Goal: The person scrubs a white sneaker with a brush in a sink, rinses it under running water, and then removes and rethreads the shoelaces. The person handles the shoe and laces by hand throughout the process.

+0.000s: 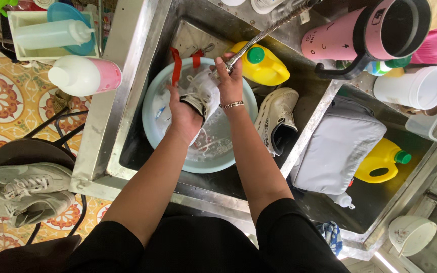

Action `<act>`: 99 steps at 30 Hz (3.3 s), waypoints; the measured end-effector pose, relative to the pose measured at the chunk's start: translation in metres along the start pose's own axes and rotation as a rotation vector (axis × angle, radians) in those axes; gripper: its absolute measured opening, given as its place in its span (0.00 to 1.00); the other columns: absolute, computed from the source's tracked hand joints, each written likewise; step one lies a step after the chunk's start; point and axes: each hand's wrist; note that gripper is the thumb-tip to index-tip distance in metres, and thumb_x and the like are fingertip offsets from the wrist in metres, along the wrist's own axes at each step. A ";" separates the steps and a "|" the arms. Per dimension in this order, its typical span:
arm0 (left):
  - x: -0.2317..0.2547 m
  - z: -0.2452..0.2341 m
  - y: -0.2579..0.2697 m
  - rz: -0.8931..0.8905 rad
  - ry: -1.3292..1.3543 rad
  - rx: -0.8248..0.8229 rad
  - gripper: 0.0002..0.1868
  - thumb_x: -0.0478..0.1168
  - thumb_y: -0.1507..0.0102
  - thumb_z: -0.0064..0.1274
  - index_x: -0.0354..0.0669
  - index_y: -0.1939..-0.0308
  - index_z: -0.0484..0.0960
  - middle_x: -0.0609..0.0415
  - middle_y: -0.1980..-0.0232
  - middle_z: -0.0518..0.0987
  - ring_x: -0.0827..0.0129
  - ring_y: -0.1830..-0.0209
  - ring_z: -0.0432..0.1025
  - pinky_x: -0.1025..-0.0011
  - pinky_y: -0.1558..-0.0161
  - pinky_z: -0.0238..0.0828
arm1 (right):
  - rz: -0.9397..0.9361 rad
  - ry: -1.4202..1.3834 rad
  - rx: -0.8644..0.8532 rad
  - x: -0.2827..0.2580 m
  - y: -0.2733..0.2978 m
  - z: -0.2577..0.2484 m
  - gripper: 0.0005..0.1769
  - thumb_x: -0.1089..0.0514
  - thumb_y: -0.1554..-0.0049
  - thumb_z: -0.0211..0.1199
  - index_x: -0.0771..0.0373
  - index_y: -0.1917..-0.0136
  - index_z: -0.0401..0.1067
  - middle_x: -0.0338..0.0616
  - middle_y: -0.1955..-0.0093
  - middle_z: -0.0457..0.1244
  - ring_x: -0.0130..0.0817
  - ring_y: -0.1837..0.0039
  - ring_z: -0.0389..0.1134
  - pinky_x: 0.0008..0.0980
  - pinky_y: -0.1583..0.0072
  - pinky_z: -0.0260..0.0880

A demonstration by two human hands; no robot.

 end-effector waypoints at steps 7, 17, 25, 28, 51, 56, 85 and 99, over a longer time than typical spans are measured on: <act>-0.001 0.002 0.030 0.038 -0.071 -0.083 0.45 0.71 0.33 0.29 0.44 0.23 0.59 0.48 0.24 0.66 0.57 0.24 0.61 0.59 0.25 0.54 | 0.157 0.103 0.055 -0.019 0.014 0.002 0.27 0.61 0.45 0.70 0.56 0.37 0.61 0.40 0.52 0.65 0.32 0.51 0.71 0.37 0.51 0.77; 0.061 -0.031 0.173 -0.028 -0.233 -0.048 0.49 0.70 0.33 0.32 0.31 0.24 0.57 0.44 0.22 0.63 0.56 0.22 0.58 0.61 0.23 0.50 | 0.277 -0.023 0.028 0.021 0.011 -0.040 0.13 0.64 0.42 0.65 0.68 0.44 0.70 0.49 0.47 0.69 0.35 0.49 0.72 0.30 0.46 0.76; 0.108 -0.039 0.278 0.031 -0.378 0.150 0.40 0.62 0.30 0.28 0.34 0.25 0.58 0.45 0.24 0.65 0.55 0.25 0.60 0.58 0.26 0.52 | 0.136 0.341 -0.001 0.089 0.071 -0.082 0.27 0.63 0.46 0.48 0.57 0.33 0.68 0.47 0.37 0.68 0.42 0.37 0.71 0.42 0.39 0.73; 0.121 -0.057 0.294 0.075 -0.463 0.178 0.37 0.60 0.30 0.29 0.39 0.24 0.57 0.48 0.24 0.64 0.56 0.25 0.60 0.57 0.27 0.52 | 0.063 1.304 -0.104 0.114 0.136 -0.083 0.20 0.59 0.36 0.57 0.49 0.32 0.75 0.40 0.36 0.72 0.36 0.40 0.76 0.35 0.32 0.76; 0.157 -0.176 0.257 0.069 -0.397 0.205 0.31 0.58 0.29 0.37 0.36 0.34 0.71 0.46 0.39 0.77 0.56 0.41 0.75 0.58 0.39 0.71 | 0.291 1.278 -0.149 0.095 0.166 -0.021 0.18 0.46 0.43 0.66 0.62 0.48 0.78 0.55 0.54 0.72 0.45 0.52 0.74 0.42 0.47 0.71; 0.155 -0.183 0.251 0.124 -0.398 0.135 0.32 0.58 0.28 0.41 0.34 0.33 0.71 0.46 0.39 0.78 0.56 0.40 0.74 0.58 0.37 0.70 | 0.087 0.844 0.004 -0.015 0.210 -0.032 0.14 0.59 0.44 0.65 0.66 0.45 0.72 0.45 0.57 0.69 0.32 0.54 0.70 0.35 0.50 0.71; 0.155 -0.169 0.257 0.110 -0.429 0.113 0.34 0.61 0.29 0.38 0.36 0.31 0.69 0.45 0.35 0.75 0.54 0.37 0.72 0.57 0.35 0.69 | 0.384 0.938 0.373 0.027 0.249 -0.122 0.24 0.52 0.52 0.75 0.71 0.48 0.77 0.50 0.51 0.73 0.40 0.50 0.75 0.38 0.48 0.75; 0.154 -0.178 0.254 0.138 -0.464 0.123 0.32 0.59 0.27 0.38 0.37 0.29 0.68 0.49 0.34 0.75 0.57 0.36 0.70 0.59 0.34 0.65 | -0.068 1.270 1.056 0.053 0.226 -0.059 0.40 0.59 0.61 0.79 0.65 0.36 0.67 0.60 0.35 0.62 0.60 0.35 0.63 0.48 0.38 0.63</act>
Point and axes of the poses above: each hand's wrist, its own y-axis away from the middle knuckle, its own z-axis out of the palm, x = y × z
